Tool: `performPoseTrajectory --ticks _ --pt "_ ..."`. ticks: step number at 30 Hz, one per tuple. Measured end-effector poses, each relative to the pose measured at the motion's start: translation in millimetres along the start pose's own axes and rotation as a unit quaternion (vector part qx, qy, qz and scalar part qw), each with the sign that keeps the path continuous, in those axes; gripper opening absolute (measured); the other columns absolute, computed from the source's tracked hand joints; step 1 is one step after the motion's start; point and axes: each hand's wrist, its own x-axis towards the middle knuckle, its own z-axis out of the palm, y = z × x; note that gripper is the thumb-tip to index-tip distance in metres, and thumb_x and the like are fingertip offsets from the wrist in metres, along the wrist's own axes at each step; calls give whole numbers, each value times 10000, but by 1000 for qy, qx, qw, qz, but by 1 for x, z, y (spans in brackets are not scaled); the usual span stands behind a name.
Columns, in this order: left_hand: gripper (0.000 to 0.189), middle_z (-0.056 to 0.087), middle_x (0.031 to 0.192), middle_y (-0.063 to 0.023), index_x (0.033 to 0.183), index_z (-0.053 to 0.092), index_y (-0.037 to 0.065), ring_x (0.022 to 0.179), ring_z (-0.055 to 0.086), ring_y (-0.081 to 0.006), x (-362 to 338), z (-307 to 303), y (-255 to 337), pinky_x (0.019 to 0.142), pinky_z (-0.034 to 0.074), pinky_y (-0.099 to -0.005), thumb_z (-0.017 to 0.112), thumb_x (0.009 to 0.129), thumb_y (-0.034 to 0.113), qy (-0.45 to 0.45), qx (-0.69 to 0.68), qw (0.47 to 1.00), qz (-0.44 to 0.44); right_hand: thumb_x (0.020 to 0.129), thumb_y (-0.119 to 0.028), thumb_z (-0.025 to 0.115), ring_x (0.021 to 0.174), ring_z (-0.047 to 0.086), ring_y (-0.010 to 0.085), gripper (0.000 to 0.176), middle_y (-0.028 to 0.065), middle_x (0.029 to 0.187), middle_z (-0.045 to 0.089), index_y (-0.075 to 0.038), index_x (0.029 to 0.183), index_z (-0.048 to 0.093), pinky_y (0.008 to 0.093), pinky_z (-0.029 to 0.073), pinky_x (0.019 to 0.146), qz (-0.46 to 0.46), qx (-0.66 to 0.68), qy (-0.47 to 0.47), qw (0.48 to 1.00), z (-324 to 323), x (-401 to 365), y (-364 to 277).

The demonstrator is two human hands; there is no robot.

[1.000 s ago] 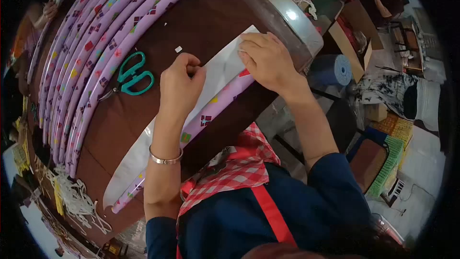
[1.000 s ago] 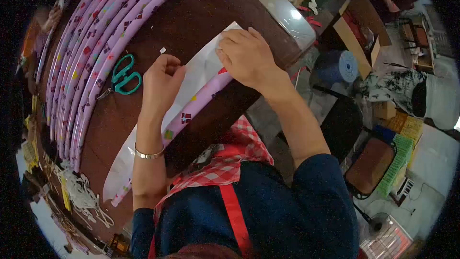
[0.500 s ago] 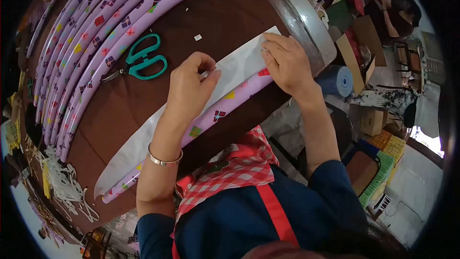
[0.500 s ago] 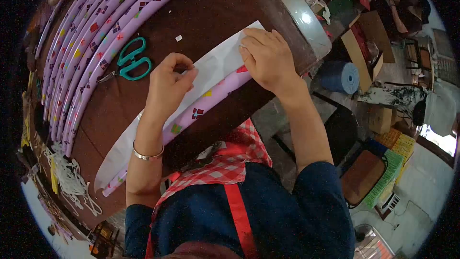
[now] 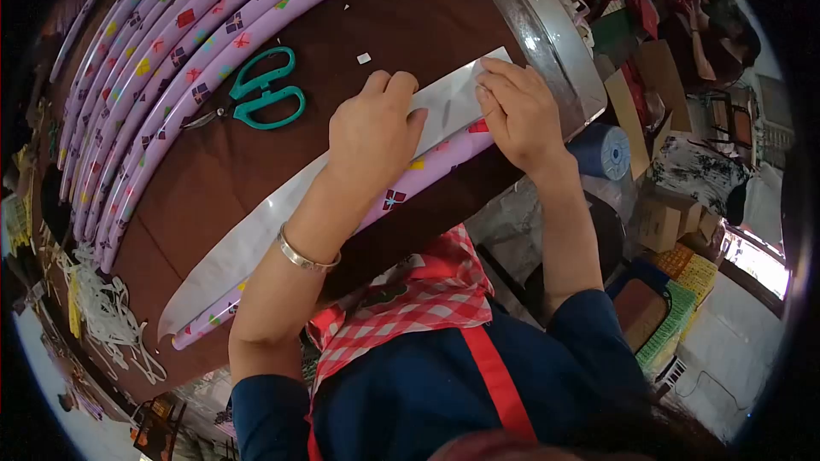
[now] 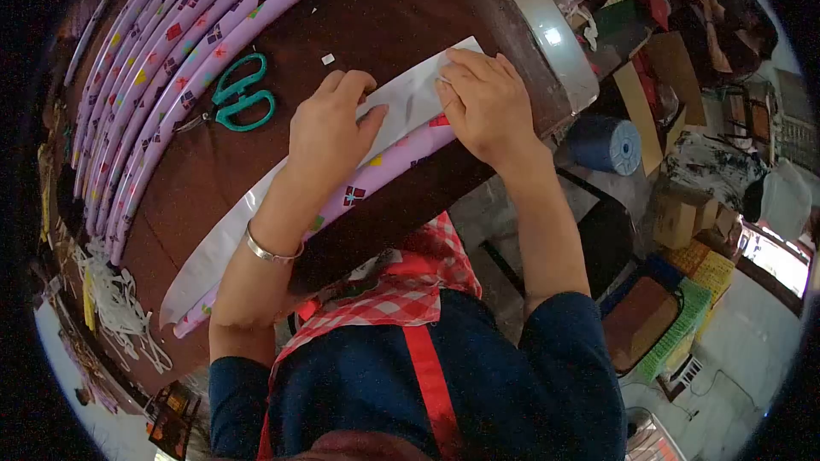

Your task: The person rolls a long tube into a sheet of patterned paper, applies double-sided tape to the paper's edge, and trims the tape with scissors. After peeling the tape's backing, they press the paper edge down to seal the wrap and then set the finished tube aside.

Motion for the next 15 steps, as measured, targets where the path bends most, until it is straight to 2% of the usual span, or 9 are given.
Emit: performPoseTrajectory --ticks 7,15 --pt "200 605 865 -128 916 559 66 697 642 -345 5 4 -2 592 536 -416 700 792 136 20 11 1000 -11 894 -149 602 1005 621 332 183 137 1127 655 -3 984 666 467 450 935 13 0 -4 1000 1 -2 2" --pt "154 617 886 -117 932 563 66 701 638 -347 2 5 -9 604 538 -424 665 824 106 31 5 999 5 895 -149 602 984 622 339 171 135 1120 654 -8 971 661 480 460 909 13 -1 2 1000 1 -2 0"
